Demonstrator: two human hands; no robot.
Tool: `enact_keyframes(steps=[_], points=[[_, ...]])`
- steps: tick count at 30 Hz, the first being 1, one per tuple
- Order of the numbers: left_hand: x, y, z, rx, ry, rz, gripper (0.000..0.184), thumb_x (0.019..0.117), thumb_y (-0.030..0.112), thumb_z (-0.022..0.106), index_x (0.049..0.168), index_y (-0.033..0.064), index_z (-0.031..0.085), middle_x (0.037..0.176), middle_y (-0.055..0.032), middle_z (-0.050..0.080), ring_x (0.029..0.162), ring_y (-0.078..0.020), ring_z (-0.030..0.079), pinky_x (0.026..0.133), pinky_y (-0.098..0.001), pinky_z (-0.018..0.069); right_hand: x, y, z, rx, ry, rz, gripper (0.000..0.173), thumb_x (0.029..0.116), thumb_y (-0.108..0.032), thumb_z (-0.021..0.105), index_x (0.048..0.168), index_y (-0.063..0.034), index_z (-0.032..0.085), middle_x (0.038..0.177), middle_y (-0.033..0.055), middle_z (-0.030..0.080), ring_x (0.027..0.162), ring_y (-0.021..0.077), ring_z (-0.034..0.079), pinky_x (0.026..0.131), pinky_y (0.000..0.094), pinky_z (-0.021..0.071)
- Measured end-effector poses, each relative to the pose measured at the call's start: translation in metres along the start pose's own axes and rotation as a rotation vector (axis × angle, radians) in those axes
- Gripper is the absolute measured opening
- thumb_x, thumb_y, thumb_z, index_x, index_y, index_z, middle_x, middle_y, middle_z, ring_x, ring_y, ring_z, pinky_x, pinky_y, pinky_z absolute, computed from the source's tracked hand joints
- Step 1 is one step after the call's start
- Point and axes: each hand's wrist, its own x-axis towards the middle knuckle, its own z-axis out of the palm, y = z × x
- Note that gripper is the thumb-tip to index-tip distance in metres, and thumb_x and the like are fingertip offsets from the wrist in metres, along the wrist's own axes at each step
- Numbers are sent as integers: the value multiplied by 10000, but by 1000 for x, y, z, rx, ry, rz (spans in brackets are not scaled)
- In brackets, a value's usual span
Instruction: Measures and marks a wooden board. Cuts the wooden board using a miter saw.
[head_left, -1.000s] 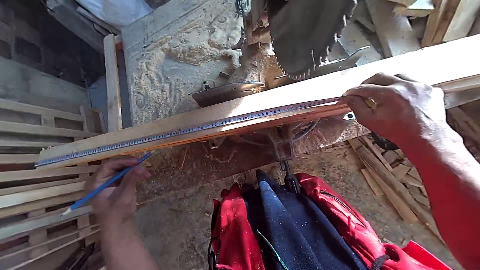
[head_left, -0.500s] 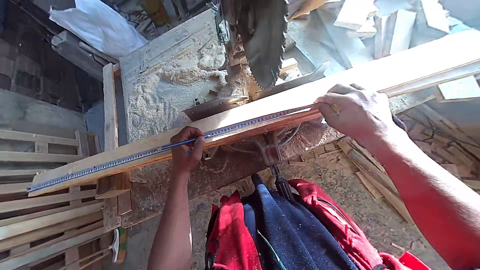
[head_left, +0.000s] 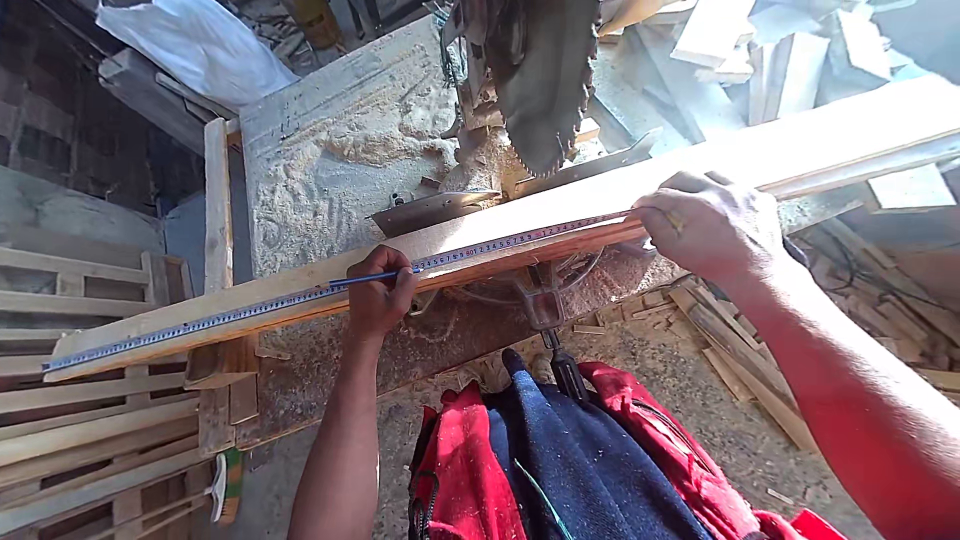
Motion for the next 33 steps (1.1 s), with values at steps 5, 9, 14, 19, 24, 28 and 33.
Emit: enact_keyframes(steps=[5, 9, 14, 19, 24, 28, 33], points=[[0, -1, -2, 76, -23, -10, 114, 871, 175, 593, 899, 78, 645, 690, 37, 606, 545, -8, 544, 489, -181, 456, 0, -1, -2, 6, -21, 9, 344, 1041, -361, 459, 1084, -172, 744, 1091, 124, 696, 1039, 429, 641, 695, 627, 490], [1, -2, -3, 70, -29, -5, 111, 876, 181, 596, 901, 83, 642, 684, 43, 597, 536, -1, 532, 479, -173, 444, 1, -2, -1, -16, -25, 21, 356, 1042, -374, 447, 1084, -181, 744, 1094, 108, 699, 1048, 408, 647, 701, 621, 498], [3, -2, -5, 54, -64, -14, 96, 864, 162, 591, 889, 83, 640, 667, 41, 593, 523, -7, 528, 465, -177, 436, 0, -2, -1, -15, -14, 20, 358, 1037, -380, 447, 1077, -184, 745, 1091, 105, 702, 1041, 404, 651, 684, 612, 494], [2, 0, -5, 62, -57, -14, 101, 877, 158, 586, 901, 81, 646, 675, 45, 596, 530, 5, 532, 474, -163, 441, 1, -3, -2, -21, -12, 19, 358, 1036, -377, 451, 1070, -181, 749, 1085, 108, 703, 1039, 406, 653, 687, 617, 497], [2, -1, -5, 35, -61, -12, 93, 877, 146, 584, 903, 78, 643, 665, 42, 587, 517, -7, 522, 463, -171, 434, 1, -3, -2, -20, -12, 12, 363, 1039, -377, 446, 1076, -183, 750, 1084, 105, 701, 1026, 398, 655, 679, 609, 494], [1, -1, -6, 40, -76, -2, 90, 875, 155, 582, 889, 87, 638, 656, 48, 577, 516, 1, 514, 465, -163, 425, 0, -7, -4, -12, -14, 18, 360, 1041, -368, 449, 1078, -177, 751, 1087, 109, 706, 1032, 409, 654, 681, 614, 491], [2, -1, -8, -2, -97, 2, 90, 878, 123, 571, 895, 70, 642, 674, 33, 592, 526, -14, 527, 472, -175, 440, 1, -6, -3, -20, -6, 14, 363, 1038, -382, 448, 1065, -181, 749, 1093, 103, 711, 1039, 408, 656, 687, 615, 497]])
